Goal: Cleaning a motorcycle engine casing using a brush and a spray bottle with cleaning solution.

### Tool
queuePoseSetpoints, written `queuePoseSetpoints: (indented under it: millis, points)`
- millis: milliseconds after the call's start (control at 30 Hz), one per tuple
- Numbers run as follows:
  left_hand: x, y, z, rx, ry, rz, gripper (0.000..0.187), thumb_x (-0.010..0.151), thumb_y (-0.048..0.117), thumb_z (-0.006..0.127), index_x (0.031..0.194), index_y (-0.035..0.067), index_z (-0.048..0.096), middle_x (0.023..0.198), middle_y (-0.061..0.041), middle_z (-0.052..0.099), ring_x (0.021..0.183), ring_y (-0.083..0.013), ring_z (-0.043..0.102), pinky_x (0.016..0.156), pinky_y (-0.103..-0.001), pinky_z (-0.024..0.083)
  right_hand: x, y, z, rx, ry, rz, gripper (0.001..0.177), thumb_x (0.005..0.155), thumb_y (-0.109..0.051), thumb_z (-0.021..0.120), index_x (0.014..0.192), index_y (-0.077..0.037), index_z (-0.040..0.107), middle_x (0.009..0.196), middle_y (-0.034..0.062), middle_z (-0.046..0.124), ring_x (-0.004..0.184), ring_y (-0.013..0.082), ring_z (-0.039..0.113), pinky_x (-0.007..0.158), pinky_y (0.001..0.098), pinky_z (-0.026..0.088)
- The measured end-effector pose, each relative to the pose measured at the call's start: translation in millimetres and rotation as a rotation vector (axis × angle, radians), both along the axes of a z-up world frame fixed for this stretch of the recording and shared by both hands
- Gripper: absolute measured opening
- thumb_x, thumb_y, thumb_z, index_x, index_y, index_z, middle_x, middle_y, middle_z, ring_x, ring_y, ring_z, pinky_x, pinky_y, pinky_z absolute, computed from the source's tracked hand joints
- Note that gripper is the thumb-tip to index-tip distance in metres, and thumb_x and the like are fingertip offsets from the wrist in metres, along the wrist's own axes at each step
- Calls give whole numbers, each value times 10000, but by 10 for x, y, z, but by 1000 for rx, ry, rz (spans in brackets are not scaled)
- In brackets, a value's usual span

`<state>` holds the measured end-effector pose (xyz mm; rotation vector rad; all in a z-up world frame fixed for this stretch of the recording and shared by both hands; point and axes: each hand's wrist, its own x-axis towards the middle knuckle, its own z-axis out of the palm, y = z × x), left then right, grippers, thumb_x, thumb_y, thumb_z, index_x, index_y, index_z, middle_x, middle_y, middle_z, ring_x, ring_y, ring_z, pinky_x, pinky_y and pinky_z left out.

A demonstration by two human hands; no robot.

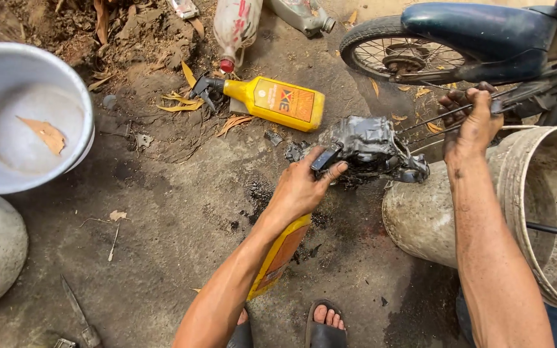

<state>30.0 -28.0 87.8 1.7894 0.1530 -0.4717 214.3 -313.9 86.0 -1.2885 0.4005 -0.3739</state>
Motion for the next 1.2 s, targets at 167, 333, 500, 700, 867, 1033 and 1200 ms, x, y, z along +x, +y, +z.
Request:
queuePoseSetpoints:
  millis: [167, 333, 500, 700, 867, 1033, 1200]
  points:
    - [81, 50, 225, 45, 28, -98, 878, 822, 686, 392, 1607, 300, 307, 543, 59, 418, 449, -68, 516, 833, -519, 656, -31, 78, 23, -44, -54, 208, 485, 863, -238, 791, 1204, -117, 469, 925, 122, 782, 727, 231, 789, 627, 330, 689]
    - [-14, -230, 56, 174, -130, -168, 713, 928, 588, 478, 1516, 197, 383, 592, -38, 608, 473, -176, 620, 562, -407, 636, 4, 144, 6, -45, -58, 186, 812, 742, -407, 906, 1327, -110, 429, 961, 93, 810, 730, 174, 815, 671, 306, 741]
    - [-179, -412, -148, 294, -382, -196, 677, 971, 559, 496, 1552, 251, 334, 1031, -269, 734, 739, -427, 742, 815, -631, 564, -87, 451, 328, -47, 64, 91, 725, 664, -446, 901, 1236, -110, 610, 979, 29, 833, 787, 139, 844, 766, 294, 754]
    - [-480, -660, -439, 411, -549, -175, 515, 1028, 454, 554, 1403, 125, 427, 797, -147, 717, 437, -251, 621, 371, -407, 543, 114, 555, 261, 134, 116, 74, 430, 862, -348, 729, 1192, -89, 634, 841, 76, 799, 677, 181, 784, 646, 331, 665]
    - [-603, -628, -493, 557, -214, -188, 784, 991, 602, 407, 1612, 175, 192, 1280, -291, 618, 569, -345, 697, 489, -497, 547, 364, 545, -78, -567, 428, 26, 1192, 744, -850, 199, 1617, -42, 128, 1699, 221, -59, 1571, 417, 149, 1196, 647, 273]
    - [-715, -532, -501, 557, -591, -8, 696, 1015, 497, 563, 1559, 138, 318, 1082, -214, 726, 571, -282, 696, 436, -427, 563, 520, 453, -393, -475, 175, -7, 1091, 843, -772, 355, 1623, -67, 65, 1132, 37, 593, 916, 116, 655, 778, 327, 609]
    - [-550, -437, -383, 529, -608, 42, 610, 1031, 488, 515, 1510, 129, 397, 960, -171, 733, 542, -232, 665, 410, -388, 527, 478, 421, -296, -546, 290, -58, 1094, 871, -805, 283, 1616, -52, 12, 1706, 235, 32, 1584, 395, 173, 1254, 549, 219]
